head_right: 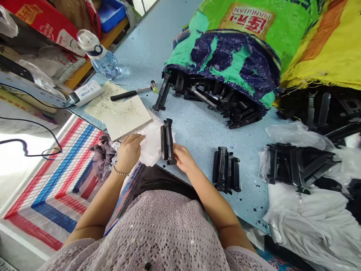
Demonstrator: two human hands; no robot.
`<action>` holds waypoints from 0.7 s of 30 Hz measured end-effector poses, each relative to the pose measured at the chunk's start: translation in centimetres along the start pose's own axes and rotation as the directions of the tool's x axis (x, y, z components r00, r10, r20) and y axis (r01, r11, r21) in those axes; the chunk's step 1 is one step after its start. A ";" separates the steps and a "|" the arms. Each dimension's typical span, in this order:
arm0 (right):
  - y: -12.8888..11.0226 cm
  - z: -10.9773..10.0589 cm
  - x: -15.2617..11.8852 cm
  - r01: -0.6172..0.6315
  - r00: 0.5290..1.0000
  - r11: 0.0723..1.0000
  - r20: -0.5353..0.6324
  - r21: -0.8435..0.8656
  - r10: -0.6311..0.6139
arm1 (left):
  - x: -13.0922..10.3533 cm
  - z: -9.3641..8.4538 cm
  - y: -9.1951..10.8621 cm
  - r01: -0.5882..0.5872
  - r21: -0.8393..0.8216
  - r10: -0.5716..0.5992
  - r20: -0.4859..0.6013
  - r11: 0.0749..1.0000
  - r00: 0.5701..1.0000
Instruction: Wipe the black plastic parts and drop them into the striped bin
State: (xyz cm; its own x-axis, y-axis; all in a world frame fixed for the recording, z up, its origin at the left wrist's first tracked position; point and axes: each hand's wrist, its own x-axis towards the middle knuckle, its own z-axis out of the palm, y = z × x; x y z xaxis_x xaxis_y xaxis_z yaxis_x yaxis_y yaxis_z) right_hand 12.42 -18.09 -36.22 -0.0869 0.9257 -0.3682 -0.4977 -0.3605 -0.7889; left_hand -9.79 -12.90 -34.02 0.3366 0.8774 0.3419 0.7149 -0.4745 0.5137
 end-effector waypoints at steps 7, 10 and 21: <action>0.3 -1.2 -4.2 -0.252 0.920 0.962 0.281 -0.109 0.273 | 0.3 -0.1 0.1 -0.022 -0.209 0.030 0.035 0.978 0.999; 1.0 -0.7 -2.9 -0.325 0.890 0.939 0.298 -0.116 0.345 | -0.4 -0.7 0.5 -0.116 -0.193 0.129 0.055 0.974 0.990; 2.7 0.2 -1.5 0.184 0.965 0.951 -0.137 -0.250 -0.223 | -3.5 2.2 5.2 -0.450 -0.366 0.540 0.194 0.815 0.819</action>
State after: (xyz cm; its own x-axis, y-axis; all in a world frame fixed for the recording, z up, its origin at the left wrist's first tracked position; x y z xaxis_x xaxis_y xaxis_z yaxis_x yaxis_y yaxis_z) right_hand 11.05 -20.42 -37.65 0.1450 0.9581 -0.2471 -0.2737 -0.2012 -0.9405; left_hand -5.93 -18.29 -34.34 0.7803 0.4767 0.4048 0.2068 -0.8076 0.5523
